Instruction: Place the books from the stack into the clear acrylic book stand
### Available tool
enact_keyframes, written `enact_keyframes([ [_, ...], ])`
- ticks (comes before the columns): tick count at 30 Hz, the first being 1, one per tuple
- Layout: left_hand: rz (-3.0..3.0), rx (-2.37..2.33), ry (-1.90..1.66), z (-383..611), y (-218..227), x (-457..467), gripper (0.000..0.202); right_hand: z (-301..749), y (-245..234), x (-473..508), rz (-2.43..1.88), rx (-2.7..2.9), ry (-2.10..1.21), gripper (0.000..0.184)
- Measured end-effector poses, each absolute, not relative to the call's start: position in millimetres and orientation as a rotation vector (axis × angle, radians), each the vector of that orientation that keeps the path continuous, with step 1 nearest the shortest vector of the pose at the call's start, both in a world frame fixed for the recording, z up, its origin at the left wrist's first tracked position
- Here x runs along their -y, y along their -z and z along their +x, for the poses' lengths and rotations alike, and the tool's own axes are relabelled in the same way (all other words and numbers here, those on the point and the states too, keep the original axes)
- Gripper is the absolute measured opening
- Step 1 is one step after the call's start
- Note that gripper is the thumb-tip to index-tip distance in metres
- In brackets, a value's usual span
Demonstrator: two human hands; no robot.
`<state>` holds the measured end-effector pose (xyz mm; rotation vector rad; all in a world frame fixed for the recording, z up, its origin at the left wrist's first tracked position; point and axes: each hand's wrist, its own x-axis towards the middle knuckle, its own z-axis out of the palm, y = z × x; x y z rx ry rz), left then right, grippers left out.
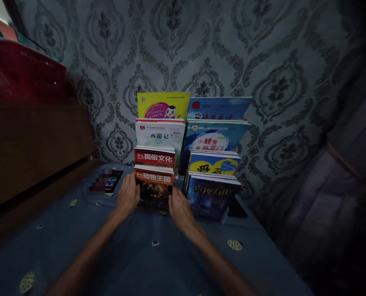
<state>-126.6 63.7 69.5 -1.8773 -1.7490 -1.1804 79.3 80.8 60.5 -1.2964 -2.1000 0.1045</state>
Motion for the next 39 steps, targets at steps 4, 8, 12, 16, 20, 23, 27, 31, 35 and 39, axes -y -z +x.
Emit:
enact_keyframes([
  [4,-1.877,1.717,1.192,-127.3,-68.1,-65.4,0.036,79.3,-58.4,-82.2,-1.272,2.112,-0.09,0.03],
  [8,-1.911,1.713,1.211,-130.2,-68.7,-66.3,0.036,80.5,-58.1,-84.1,-1.213,2.089,-0.111,0.035],
  [12,-2.007,1.739,1.281,-135.3,-71.9,-64.6,0.036,84.3,-56.5,-87.2,-1.185,2.111,-0.122,0.033],
  [16,-2.103,1.728,1.345,-143.9,-78.4,-64.3,0.038,86.8,-52.3,-89.2,-1.155,2.113,-0.131,0.035],
  [20,-2.101,1.916,1.454,-164.1,-82.4,-71.9,0.038,87.3,-50.0,-87.9,-1.143,2.126,-0.153,0.037],
  [23,-1.965,2.114,1.373,-188.4,-76.0,-77.1,0.041,87.4,-50.5,-85.5,-1.132,2.132,-0.177,0.038],
  [27,-1.725,2.399,1.033,-219.6,-53.3,-73.5,0.033,86.9,-51.0,-82.9,-1.134,2.118,-0.171,0.04],
  [31,-1.581,2.556,0.668,-236.0,-32.5,-68.3,0.043,87.3,-49.6,-82.4,-1.135,2.127,-0.181,0.041],
  [35,-1.59,2.61,0.386,-244.4,-30.6,-74.0,0.048,89.4,-47.7,-80.6,-1.139,2.145,-0.199,0.042],
  [39,-1.693,2.611,0.192,-252.6,-43.4,-85.9,0.036,89.6,-53.7,-72.1,-1.17,2.171,-0.243,0.043],
])
